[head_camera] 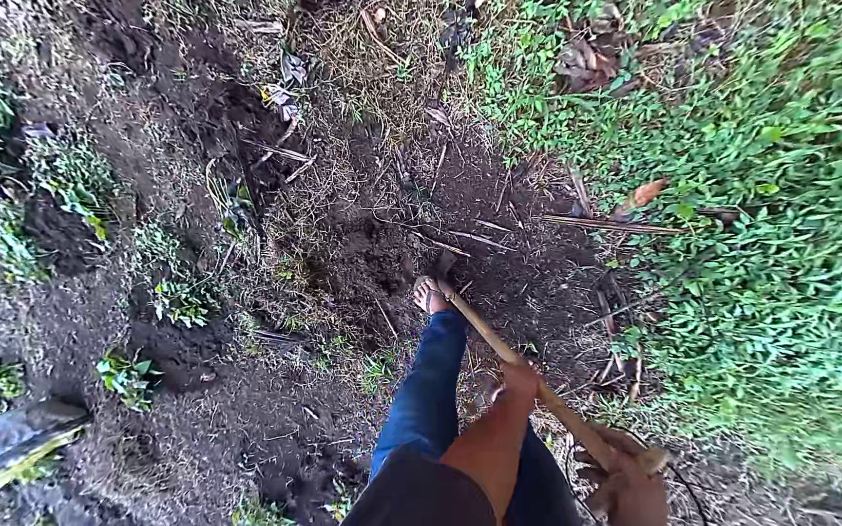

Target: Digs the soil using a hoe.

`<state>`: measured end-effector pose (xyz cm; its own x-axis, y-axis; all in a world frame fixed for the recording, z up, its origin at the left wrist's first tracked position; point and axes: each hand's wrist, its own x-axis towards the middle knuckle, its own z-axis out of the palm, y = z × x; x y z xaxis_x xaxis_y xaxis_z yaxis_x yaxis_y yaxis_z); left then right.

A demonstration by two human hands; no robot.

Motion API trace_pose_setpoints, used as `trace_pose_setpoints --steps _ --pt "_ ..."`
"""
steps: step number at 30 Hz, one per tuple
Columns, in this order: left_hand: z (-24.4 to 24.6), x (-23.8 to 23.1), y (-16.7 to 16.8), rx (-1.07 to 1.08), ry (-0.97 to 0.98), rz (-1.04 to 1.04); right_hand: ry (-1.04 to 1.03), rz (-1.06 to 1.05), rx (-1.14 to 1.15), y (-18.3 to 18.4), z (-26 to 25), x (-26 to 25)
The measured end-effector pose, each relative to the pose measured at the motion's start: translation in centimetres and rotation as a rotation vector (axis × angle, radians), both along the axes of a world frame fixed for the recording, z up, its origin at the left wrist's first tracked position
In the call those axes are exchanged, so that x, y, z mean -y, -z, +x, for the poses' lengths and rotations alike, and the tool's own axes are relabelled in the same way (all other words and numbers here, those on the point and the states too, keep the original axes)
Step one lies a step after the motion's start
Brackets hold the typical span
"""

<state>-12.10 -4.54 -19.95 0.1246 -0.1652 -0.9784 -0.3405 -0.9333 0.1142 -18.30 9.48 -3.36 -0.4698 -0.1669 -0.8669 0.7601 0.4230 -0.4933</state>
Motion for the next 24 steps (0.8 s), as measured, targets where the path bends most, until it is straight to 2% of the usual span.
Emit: trace_pose_setpoints --steps 3,5,10,12,14,16,19,21,24 --pt "-0.2 -0.2 1.9 -0.029 -0.005 0.100 0.100 0.041 -0.045 1.9 -0.9 -1.0" --pt "-0.5 1.2 0.7 0.025 -0.025 0.094 0.113 0.098 -0.149 1.0 -0.1 0.6" --pt "1.7 9.0 -4.5 0.166 0.051 -0.019 0.121 0.085 -0.249 -5.8 4.3 12.7" --pt "2.2 12.8 -4.1 0.156 0.083 -0.024 0.183 -0.022 -0.293 -5.5 4.8 17.5" --pt "1.7 13.4 -3.2 0.176 0.094 -0.019 0.204 -0.034 -0.320 -4.6 4.3 18.5" --pt "0.6 11.7 -1.4 0.192 0.104 -0.059 0.149 0.065 -0.352 -2.8 3.1 16.1" --pt "0.5 6.3 1.6 0.140 0.179 -0.060 -0.009 0.328 -0.441 1.3 2.9 8.2" --pt "0.7 4.1 3.3 0.064 0.225 -0.005 -0.102 0.422 -0.487 4.5 2.6 3.7" --pt "1.7 2.5 4.1 -0.087 0.271 0.091 -0.187 0.521 -0.484 8.5 1.1 -0.5"
